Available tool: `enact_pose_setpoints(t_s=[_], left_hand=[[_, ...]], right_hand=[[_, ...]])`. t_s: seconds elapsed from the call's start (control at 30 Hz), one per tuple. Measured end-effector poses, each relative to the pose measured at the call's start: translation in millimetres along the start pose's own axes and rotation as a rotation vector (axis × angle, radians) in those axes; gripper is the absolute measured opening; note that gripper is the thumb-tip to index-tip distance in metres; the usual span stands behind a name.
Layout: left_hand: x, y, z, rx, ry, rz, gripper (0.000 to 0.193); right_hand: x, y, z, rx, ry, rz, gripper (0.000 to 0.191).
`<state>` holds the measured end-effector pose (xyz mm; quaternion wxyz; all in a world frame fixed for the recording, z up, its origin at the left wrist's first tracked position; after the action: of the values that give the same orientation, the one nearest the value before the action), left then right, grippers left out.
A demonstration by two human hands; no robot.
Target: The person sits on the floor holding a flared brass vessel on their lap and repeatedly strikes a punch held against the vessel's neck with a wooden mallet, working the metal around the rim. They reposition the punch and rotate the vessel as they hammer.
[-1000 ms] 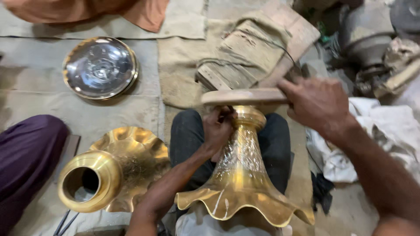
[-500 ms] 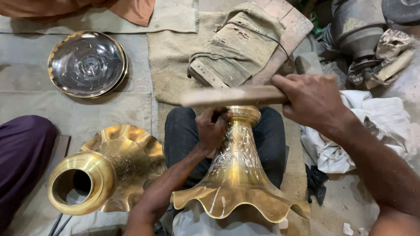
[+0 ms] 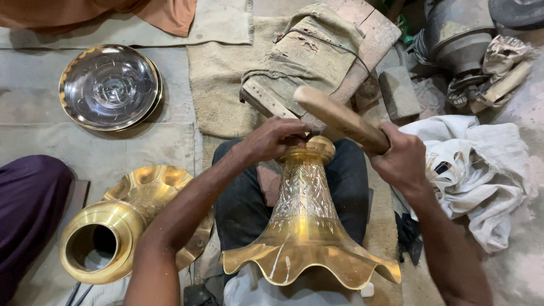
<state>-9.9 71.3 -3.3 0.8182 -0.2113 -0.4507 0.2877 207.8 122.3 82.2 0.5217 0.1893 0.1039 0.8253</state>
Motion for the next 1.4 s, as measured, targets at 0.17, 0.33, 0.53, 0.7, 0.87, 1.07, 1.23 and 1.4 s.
enact_pose_setpoints(t_s=[0.17,0.33,0.53,0.7,0.87,1.07,1.23,1.4], left_hand=[[3.6,-11.0,15.2,0.012,0.005,-0.054,0.038],[-2.1,4.0,8.8,-0.006,0.073,0.062,0.031],[-13.3,9.0,9.9,0.032,0.046,0.026,0.027],[-11.6,4.2,8.2,0.028,0.022,0.015,0.033],[-10.1,-9.4,15.3,-0.01,0.035,0.005,0.041],[-23.2,7.4,0.4,-0.035,0.068,0.178,0.034],[-30.9,-2.5,1.7,0.155,-0.112,0.018,0.026],[-39.5,-2.5,7.5,0.096,-0.245,0.123,0.027]], right_hand=[[-2.5,-24.4,-17.2,0.413,-0.048,-0.117,0.028],[7.5,-15.9,-31.9,0.155,0.032,0.025,0.017],[-2.3,6.6,-20.1,0.036,-0.017,0.082,0.022],[-4.8,5.4,-11.8,0.164,0.004,-0.062,0.024],[-3.7,13.7,0.8,0.247,-0.048,0.038,0.025],[-4.3,15.3,-3.4,-0.063,-0.114,0.122,0.027],[10.1,-1.6,-29.7,-0.121,0.087,0.034,0.026],[29.7,-0.8,-38.4,-0.072,0.216,0.016,0.015]])
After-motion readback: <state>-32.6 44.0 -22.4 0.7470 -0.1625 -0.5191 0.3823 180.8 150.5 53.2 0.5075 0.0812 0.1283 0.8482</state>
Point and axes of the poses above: each hand's wrist, its own x-axis towards the middle knuckle, its own z-axis out of the back of the hand, y = z × x, the point moved 9 cm from there along x, towards the middle knuckle, and after that the axes turned 15 degrees about -z, right-handed, at the moved point
